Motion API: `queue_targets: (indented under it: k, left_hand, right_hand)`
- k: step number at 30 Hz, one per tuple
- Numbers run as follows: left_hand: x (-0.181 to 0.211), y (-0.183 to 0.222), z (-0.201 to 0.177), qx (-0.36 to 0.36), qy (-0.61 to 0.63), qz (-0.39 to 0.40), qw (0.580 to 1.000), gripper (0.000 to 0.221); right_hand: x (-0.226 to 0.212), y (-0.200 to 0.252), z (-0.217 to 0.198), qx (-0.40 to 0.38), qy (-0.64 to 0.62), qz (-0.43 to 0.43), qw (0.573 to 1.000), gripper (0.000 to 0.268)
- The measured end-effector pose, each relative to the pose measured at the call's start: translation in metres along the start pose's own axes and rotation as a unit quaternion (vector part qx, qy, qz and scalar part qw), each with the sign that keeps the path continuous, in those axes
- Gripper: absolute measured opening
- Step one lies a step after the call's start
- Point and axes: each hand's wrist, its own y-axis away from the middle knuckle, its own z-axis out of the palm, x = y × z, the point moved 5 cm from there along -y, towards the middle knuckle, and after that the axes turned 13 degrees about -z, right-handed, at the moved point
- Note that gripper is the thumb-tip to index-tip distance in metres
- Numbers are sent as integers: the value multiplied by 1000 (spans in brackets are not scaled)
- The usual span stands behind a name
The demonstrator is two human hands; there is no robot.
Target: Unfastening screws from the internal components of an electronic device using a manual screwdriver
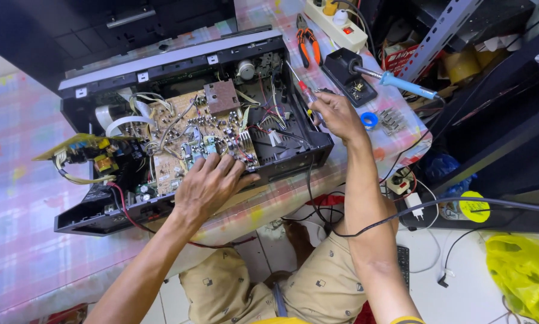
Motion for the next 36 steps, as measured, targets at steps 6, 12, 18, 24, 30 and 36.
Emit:
queue_targets:
  k: [6,12,18,24,30,36]
  left_hand:
    - [-1,0,2,-42,29,-11,999,43]
    - [-1,-4,-2,-43,68,-36,996,40]
    - [-5,-17,3,-96,97,-61,989,44]
    - [-10,-29,-5,-106,93,-27,990,54]
    - [-16,-28,-1,-136,112,-50,983,56]
    - [-19,-38,-5,-120,119,-95,981,56]
  right_hand:
    - [-2,4,-12,16,21,-62,998,37]
    - [15,-5,-23,64,75,-155,983,35]
    - [15,-16,-22,146,42,-196,969,27]
    - [41,-30,-24,207,-65,-195,957,27]
    - [52,-39,-26,246,-8,-237,940,33]
    - [41,-48,-10,170,110,-262,944,33]
